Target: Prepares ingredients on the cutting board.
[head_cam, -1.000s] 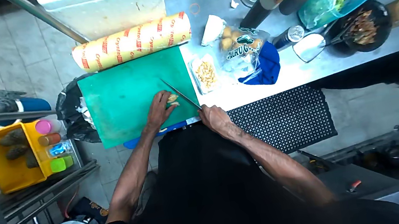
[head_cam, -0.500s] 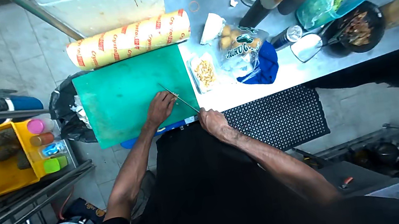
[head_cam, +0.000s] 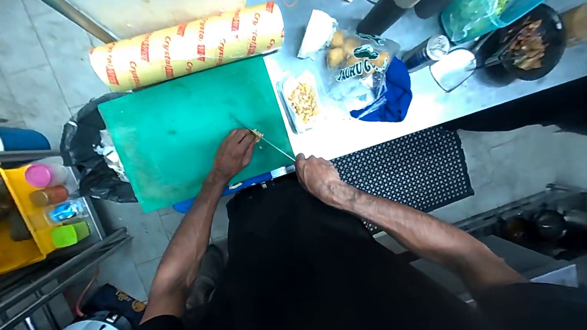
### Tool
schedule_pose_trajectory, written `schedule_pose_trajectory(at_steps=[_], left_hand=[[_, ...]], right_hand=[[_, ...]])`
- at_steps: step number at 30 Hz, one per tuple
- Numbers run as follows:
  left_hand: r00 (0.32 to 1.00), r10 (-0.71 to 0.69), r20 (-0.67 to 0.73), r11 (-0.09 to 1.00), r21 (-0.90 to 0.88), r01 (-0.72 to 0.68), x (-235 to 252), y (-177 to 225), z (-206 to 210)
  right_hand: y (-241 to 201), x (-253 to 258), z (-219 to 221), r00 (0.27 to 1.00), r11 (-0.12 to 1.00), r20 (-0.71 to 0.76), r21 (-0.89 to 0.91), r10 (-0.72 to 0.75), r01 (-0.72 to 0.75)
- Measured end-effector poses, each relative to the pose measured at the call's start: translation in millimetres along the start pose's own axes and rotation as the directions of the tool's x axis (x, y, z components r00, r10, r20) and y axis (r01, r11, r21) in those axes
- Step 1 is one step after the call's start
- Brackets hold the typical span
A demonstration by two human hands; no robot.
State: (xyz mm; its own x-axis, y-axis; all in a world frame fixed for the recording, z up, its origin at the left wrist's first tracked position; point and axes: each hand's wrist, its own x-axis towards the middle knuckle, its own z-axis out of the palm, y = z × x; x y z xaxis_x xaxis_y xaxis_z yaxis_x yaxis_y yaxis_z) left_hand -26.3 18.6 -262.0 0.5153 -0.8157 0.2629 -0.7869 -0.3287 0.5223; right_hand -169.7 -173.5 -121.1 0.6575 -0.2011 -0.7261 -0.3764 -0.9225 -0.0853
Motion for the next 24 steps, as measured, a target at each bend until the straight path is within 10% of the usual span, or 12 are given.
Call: schedule_pose_trajectory(at_steps=[6,24], left_hand=[[1.000,0.007,-0.016,1.000,-0.022,-0.008,1,0,-3],[0.992,-0.029,-0.124,0.997,-0.070,0.020,-3,-6,7]], right_hand=[[-28,80,25,0.988,0.991,-0.139,0.108,-0.067,0.083],[-35,61,-6,0.997,0.993,-0.046,0.096,-0.060,0.064]])
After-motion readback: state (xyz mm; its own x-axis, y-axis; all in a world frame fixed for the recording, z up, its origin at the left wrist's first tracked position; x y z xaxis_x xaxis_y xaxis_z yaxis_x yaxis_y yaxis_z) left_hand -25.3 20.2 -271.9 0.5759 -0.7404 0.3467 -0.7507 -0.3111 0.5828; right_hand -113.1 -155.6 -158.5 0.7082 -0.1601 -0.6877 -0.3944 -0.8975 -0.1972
